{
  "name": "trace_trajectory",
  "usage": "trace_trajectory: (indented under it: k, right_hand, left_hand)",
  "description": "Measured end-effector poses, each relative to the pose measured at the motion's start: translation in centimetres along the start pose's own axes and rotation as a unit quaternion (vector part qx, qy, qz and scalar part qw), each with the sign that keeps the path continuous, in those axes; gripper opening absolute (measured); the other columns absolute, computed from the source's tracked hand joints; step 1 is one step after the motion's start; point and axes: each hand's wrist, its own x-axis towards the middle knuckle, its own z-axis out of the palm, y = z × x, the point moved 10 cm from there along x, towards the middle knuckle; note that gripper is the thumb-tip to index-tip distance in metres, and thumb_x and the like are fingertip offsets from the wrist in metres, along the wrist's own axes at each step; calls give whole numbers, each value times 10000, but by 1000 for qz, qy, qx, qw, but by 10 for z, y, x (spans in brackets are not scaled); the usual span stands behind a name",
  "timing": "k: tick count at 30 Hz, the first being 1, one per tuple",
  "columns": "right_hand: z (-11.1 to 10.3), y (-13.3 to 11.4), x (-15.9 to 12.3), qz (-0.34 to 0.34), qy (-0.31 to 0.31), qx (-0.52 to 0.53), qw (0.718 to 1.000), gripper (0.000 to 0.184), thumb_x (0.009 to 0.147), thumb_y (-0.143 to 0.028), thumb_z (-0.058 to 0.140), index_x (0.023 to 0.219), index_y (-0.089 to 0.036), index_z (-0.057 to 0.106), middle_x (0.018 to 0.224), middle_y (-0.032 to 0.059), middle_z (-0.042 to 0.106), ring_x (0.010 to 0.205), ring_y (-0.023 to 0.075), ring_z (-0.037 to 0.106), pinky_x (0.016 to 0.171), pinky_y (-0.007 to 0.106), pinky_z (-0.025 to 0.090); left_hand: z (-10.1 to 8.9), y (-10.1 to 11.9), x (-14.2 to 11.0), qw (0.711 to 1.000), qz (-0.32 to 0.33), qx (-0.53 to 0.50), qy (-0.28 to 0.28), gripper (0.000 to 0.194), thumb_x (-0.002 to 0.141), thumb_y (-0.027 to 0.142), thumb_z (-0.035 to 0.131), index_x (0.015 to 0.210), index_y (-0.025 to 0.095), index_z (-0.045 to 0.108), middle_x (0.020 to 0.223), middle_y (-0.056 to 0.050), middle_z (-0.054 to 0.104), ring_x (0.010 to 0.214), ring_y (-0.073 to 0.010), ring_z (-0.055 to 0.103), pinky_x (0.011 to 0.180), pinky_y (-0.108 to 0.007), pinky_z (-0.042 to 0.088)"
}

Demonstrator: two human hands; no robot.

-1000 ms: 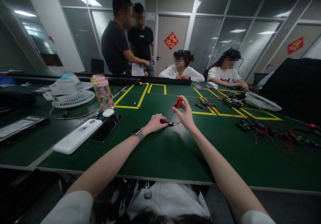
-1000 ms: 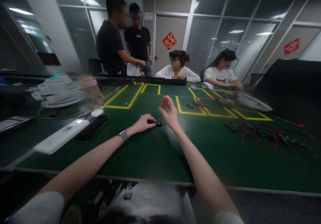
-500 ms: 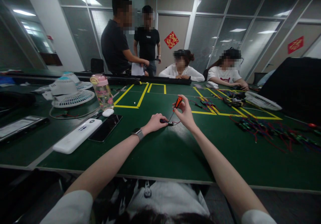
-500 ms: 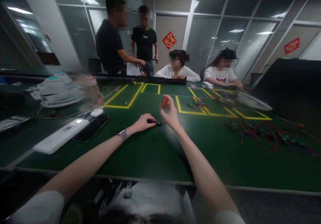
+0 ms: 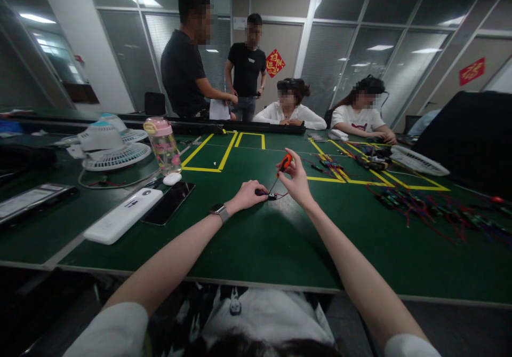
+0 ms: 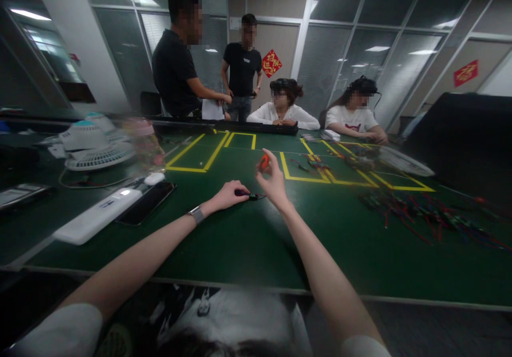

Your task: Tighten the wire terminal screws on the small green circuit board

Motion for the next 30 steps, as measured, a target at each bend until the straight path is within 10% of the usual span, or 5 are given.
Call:
trace_trajectory:
  k: [20,30]
  right_hand:
    - [-2,5,1,16,2,54,998,549,739,-170,620,1246,-291,449,924,1,618,826,164,659,825,353,539]
    - [-10,-4,1,-11,52,-84,995,464,800,-235,647,1238,-270,497,918,0,564,731,156,549,752,338,498]
  left_hand:
    - [0,1,0,1000,3,-2,0,193,873,343,669,997,226,760,944,-39,695,925,-208,608,835,-312,435]
    - [-3,4,-1,1000,-7,-2,-5,202,873,349,670,1001,221,759,964,-42,693,920,-210,611,844,-320,434]
